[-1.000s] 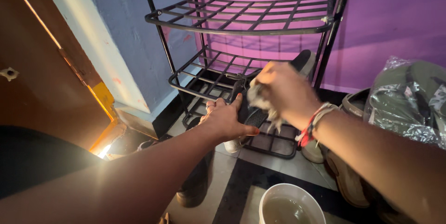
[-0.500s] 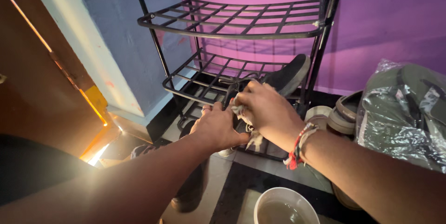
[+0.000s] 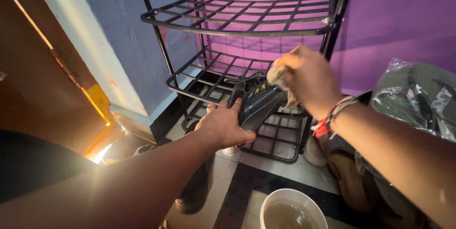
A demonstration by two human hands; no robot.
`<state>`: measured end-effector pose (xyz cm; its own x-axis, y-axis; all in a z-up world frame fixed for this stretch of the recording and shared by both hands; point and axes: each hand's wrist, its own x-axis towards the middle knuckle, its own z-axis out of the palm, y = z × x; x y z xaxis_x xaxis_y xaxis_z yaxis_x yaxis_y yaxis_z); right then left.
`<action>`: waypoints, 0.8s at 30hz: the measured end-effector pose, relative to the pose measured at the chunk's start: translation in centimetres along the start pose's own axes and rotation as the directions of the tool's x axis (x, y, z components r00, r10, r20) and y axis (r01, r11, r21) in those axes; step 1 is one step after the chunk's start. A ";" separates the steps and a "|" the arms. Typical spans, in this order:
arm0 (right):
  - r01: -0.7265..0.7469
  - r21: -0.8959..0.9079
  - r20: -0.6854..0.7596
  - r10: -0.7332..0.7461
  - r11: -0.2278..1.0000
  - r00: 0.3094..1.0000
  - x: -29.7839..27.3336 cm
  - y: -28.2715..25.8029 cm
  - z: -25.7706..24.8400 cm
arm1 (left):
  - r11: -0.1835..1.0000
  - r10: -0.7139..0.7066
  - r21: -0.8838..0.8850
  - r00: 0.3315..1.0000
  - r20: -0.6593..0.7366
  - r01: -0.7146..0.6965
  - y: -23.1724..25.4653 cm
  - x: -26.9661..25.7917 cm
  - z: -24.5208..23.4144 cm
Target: The person wipes a black sneaker with a cloth, dipping the cloth into a bucket of water to clean the shoe's exterior and sole. The person handles the shoe one at a time, rotating it to wipe different sides and placing it on a metal shoe rack.
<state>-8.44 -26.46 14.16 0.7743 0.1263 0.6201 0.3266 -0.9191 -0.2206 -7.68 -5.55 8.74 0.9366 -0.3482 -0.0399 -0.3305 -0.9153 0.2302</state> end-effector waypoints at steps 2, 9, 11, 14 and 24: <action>-0.247 0.258 0.261 0.179 0.934 0.949 -1.5 -1.9 0.2 | 1.000 0.011 0.017 1.000 0.002 -0.011 -0.1 0.0 0.2; 0.136 0.075 0.037 -0.139 0.988 0.990 -2.2 -2.5 1.2 | 1.000 -0.012 -0.007 1.000 0.022 0.012 -0.2 0.1 0.2; 0.138 -0.052 -0.018 -0.139 0.989 0.990 -0.8 -0.4 0.4 | 1.000 -0.013 -0.010 1.000 0.010 0.014 -0.3 0.2 0.1; 0.131 -0.113 -0.154 -0.148 0.985 0.977 0.3 2.2 -0.4 | 1.000 -0.017 0.001 1.000 0.006 0.017 -0.3 0.4 -0.2; 0.141 0.073 -0.142 -0.130 0.987 0.981 -0.3 -0.1 0.1 | 0.948 0.307 0.189 0.890 -0.337 -0.255 1.7 1.3 1.5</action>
<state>-8.61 -26.39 13.95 0.6403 0.1899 0.7443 0.4713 -0.8622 -0.1855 -7.23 -7.83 7.63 0.7713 -0.5226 0.3633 -0.5746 -0.8172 0.0444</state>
